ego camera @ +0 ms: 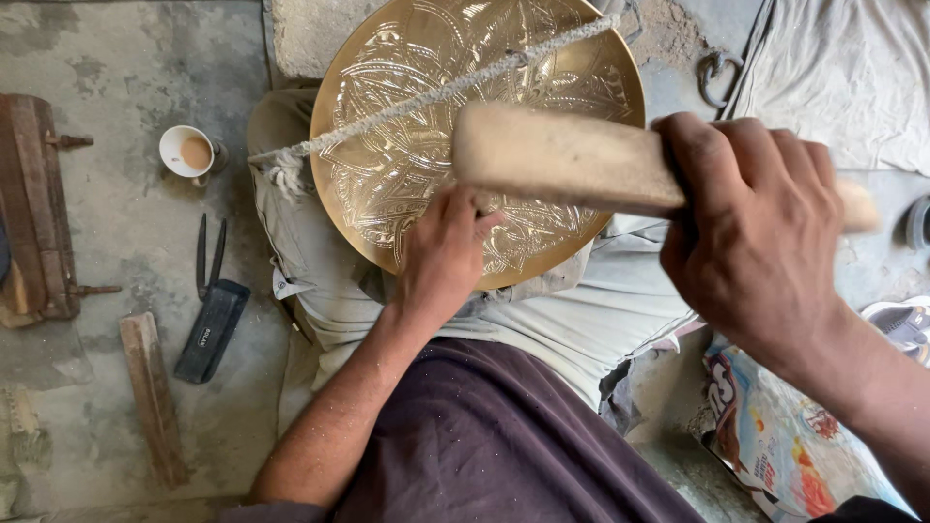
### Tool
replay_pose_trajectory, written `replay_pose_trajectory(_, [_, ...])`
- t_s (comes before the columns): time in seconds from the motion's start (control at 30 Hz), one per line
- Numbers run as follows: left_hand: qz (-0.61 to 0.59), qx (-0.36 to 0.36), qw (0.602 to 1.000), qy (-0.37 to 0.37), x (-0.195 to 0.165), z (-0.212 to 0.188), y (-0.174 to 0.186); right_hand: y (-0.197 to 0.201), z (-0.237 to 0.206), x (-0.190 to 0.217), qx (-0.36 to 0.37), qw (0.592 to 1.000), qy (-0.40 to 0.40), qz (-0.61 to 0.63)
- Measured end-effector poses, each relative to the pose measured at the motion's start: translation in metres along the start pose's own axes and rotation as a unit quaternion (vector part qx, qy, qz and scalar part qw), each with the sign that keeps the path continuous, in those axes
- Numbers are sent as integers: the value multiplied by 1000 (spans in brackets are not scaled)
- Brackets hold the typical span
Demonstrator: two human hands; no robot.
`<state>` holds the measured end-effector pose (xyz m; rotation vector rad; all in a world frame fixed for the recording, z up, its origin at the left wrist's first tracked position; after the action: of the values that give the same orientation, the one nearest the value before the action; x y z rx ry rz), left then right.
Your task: The person sits on the floor holding a steel punch against an ornate brass plate and strikes the punch with a wooden mallet to deepen the embossed floral pattern, repeatedly repositioning the punch across different parts of the design. At the end the person sets the tools aside and picks up a cup of tea.
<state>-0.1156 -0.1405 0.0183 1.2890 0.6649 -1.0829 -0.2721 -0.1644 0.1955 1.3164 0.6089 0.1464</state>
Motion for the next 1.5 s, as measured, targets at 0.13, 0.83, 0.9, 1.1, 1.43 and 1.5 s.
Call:
replay_pose_trajectory(0.13, [47, 36, 998, -8, -6, 13, 0, -6, -28, -22, -13, 1000, 6, 1])
replay_pose_trajectory(0.83, [80, 22, 996, -45, 3, 5, 3, -17, -3, -1, -24, 999, 41, 12])
replay_pose_trajectory(0.9, [57, -9, 998, -31, -2, 5, 11, -24, 3, -10, -25, 994, -16, 109])
replay_pose_trajectory(1.1, [11, -98, 995, 3, -5, -3, 33, -25, 7, 12, -72, 994, 54, 67])
replay_pose_trajectory(1.43, [46, -159, 986, 19, 5, -22, 35, 16, 37, 33, -47, 988, 26, 148])
replay_pose_trajectory(1.5, [32, -145, 988, 31, 12, -22, 31, 22, 34, 45, -64, 993, 95, 2])
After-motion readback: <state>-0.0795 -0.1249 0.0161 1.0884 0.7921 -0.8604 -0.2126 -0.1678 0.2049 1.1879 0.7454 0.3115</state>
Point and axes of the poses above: each hand's wrist, its own z-axis towards the middle knuckle, its own y-axis out of the back of the hand, x = y × z, the point moved 10 cm from there along z, towards the middle knuckle, and after that the axes turned 3 degrees about -x, right-handed, at the moved point
